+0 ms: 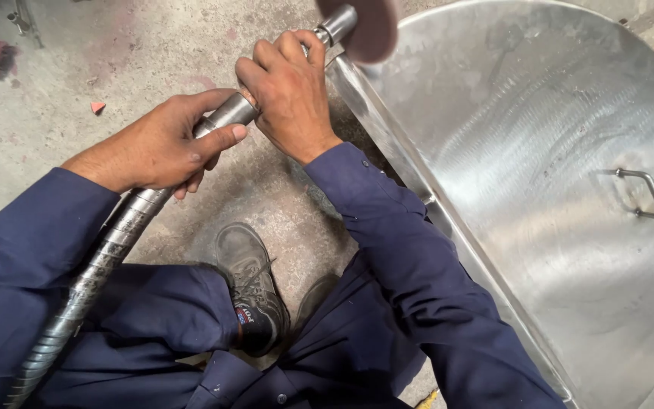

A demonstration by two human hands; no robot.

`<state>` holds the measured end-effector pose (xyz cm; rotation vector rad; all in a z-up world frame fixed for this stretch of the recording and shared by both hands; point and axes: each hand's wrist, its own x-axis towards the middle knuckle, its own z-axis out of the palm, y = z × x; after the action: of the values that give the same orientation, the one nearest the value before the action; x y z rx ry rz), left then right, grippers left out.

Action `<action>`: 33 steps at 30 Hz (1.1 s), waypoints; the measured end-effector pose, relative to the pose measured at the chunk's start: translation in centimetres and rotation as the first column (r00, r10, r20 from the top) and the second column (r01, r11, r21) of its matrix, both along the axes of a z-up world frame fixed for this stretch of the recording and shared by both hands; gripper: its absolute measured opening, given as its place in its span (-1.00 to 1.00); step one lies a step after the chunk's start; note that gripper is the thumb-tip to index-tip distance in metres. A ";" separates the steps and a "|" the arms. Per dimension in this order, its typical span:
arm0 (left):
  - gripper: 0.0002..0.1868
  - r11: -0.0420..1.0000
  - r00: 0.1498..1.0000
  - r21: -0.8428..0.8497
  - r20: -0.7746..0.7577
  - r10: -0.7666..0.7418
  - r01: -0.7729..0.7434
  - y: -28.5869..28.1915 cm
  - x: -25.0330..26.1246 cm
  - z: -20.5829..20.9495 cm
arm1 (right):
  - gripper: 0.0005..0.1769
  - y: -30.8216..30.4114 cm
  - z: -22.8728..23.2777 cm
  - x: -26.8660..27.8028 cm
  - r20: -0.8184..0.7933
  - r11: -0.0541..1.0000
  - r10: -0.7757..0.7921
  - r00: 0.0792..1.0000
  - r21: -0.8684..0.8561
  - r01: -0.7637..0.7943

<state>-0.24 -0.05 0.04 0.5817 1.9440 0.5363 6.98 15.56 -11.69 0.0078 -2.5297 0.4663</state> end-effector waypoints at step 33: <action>-0.48 0.962 0.982 0.205 -0.010 0.187 -0.181 -0.3 -1.7 0.7 | -0.36 4.9 -1.8 17.2 0.326 0.729 -0.659 0.677 0.498 0.470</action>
<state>-1.96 -0.35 0.72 0.5413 1.9961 0.8568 24.14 20.48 -13.52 -0.8558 -2.8555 -0.3359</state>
